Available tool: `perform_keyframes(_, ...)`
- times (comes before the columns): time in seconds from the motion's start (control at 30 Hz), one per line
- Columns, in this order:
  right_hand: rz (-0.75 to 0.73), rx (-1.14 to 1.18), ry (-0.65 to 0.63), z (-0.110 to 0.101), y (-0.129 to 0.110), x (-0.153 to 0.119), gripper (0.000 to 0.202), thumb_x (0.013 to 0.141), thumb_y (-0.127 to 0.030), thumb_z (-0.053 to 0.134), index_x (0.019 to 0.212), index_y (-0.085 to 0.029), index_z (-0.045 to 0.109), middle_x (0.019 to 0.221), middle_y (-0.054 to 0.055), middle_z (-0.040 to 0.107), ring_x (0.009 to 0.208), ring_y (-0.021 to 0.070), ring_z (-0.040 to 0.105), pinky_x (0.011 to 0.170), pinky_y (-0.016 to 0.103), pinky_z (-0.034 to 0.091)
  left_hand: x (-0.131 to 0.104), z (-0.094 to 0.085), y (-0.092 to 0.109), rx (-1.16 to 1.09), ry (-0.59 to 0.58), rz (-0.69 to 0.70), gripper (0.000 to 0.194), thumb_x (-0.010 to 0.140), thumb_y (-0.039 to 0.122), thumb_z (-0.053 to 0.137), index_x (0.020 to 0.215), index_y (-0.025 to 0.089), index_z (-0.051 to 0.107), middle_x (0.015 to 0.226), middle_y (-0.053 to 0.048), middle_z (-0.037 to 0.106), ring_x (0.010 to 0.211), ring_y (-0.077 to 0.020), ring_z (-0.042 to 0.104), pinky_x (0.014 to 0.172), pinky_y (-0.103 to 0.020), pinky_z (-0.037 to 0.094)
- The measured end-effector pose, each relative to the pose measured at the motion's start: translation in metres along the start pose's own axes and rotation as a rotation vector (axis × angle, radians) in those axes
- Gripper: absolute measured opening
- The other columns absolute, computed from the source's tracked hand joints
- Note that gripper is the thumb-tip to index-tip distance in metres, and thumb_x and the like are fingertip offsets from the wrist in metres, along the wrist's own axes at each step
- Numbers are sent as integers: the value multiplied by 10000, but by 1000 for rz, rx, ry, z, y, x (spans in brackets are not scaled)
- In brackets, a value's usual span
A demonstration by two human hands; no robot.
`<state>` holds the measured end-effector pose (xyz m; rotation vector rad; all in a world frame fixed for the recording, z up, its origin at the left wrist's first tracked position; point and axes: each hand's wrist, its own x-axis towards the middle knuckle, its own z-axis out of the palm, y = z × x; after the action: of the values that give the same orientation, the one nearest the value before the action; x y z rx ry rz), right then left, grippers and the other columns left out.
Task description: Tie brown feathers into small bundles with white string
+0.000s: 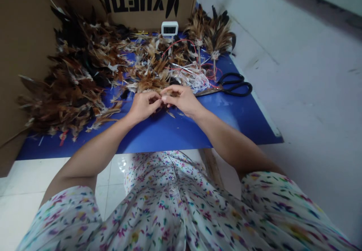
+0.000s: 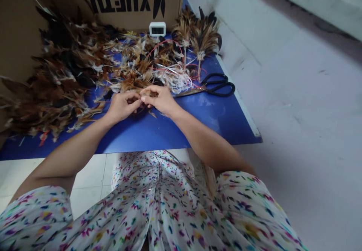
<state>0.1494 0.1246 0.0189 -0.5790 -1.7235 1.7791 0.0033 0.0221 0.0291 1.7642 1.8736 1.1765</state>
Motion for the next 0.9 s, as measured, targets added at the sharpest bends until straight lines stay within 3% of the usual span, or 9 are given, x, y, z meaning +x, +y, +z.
perform_keyframes(0.23, -45, -41, 24, -2, 4, 3, 285, 658, -371, 844, 788, -157, 710, 585, -25, 640, 541, 84, 572, 539, 228, 512, 3, -1, 6, -78, -38, -101, 155, 790, 260, 619, 686, 152, 660, 498, 29, 603, 434, -78, 518, 490, -184, 389)
perform_keyframes(0.6, -54, -60, 107, -7, 1, 6, 256, 694, -355, 827, 786, -156, 695, 614, -13, 634, 578, 107, 605, 542, 245, 529, 3, -1, 0, -313, -34, -254, 137, 721, 282, 643, 696, 148, 660, 546, 15, 629, 403, -57, 496, 405, -166, 345)
perform_keyframes(0.77, -70, -67, 106, -7, -1, 5, 272, 684, -380, 835, 765, -163, 691, 618, -16, 642, 562, 96, 593, 532, 236, 521, 5, 3, 2, -437, 11, -291, 167, 717, 296, 685, 794, 159, 630, 580, 22, 651, 380, -57, 505, 378, -166, 340)
perform_keyframes(0.9, -93, -83, 79, -2, 0, 3, 283, 677, -400, 832, 768, -167, 701, 611, -15, 649, 559, 101, 594, 530, 240, 518, 4, 6, 4, -442, -39, -268, 226, 731, 350, 728, 771, 156, 619, 584, 4, 665, 386, -59, 513, 383, -170, 356)
